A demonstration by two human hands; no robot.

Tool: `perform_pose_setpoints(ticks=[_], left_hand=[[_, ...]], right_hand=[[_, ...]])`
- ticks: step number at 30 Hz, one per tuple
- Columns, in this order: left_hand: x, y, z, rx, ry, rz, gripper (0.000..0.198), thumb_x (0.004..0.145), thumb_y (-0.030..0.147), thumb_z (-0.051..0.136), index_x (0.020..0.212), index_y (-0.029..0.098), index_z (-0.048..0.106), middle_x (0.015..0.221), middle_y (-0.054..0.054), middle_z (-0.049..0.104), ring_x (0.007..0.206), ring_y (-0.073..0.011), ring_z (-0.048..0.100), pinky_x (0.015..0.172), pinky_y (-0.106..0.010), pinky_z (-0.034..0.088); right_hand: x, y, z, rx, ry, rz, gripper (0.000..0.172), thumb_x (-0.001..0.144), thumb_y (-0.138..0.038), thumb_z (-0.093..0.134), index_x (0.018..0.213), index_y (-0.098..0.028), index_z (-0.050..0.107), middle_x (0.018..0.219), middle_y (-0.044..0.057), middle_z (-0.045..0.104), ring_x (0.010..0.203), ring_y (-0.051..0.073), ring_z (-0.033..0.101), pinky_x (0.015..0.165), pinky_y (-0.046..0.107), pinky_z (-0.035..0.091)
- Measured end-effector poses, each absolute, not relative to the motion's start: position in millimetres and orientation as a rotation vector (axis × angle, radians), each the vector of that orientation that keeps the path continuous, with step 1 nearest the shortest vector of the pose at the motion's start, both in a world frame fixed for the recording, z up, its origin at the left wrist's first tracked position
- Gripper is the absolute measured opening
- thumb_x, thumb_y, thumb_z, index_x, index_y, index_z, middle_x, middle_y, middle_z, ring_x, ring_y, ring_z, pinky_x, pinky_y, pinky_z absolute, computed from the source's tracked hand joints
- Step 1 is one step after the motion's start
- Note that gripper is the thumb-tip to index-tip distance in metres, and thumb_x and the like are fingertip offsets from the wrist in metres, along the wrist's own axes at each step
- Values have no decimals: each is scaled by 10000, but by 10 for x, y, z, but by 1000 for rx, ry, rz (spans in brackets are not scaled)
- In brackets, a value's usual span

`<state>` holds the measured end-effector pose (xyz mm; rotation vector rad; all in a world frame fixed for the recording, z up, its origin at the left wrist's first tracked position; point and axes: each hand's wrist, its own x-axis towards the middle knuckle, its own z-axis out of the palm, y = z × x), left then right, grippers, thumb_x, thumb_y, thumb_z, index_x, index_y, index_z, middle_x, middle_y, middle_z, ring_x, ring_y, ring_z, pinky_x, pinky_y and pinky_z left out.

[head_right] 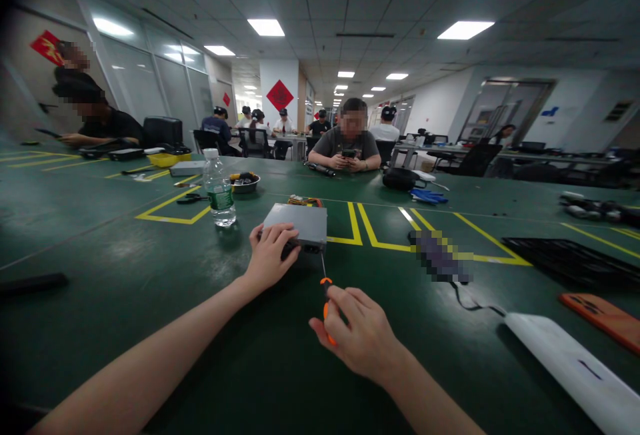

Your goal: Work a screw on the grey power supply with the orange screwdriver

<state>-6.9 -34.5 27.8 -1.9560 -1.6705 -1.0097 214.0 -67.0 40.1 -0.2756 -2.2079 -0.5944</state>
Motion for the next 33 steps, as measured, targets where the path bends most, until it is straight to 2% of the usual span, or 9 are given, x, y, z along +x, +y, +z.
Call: perform_pose_setpoints(ticks=[8,13,16,33], left_hand=[[-59,-350,287,-1949,-1666,-1017,220,818,309,533,1033,271,558,1178,-38,569,1138,-231,457,1025,-475,192],[-57,-344,281,-1953,-1669,-1021,220,818,308,533,1034,271,559,1181,-42,569,1139,-235,455,1027,-479,183],[-59,-340,278,-1950,-1669,-1019,219,816,306,536,1031,274,556,1185,-37,566,1142,-234,454,1026,-477,187],[-62,-320,252,-1963,-1671,-1045,222,833,309,520,1053,287,535,1199,-26,555,1177,-224,427,1051,-509,120]], right_hand=[[2098,-687,400,-366,-2179,-712,87,866,-165,508,803,-168,568,771,62,601,654,138,564,604,269,459],[2067,-741,441,-478,-2146,-807,124,857,-193,532,747,-162,580,593,-7,551,521,119,486,580,302,335],[2040,-752,433,-498,-2147,-817,174,861,-198,524,696,-161,563,555,-11,527,505,116,449,568,302,301],[2015,-723,393,-317,-2240,-697,61,869,-173,530,867,-124,565,641,10,590,556,124,507,575,290,331]])
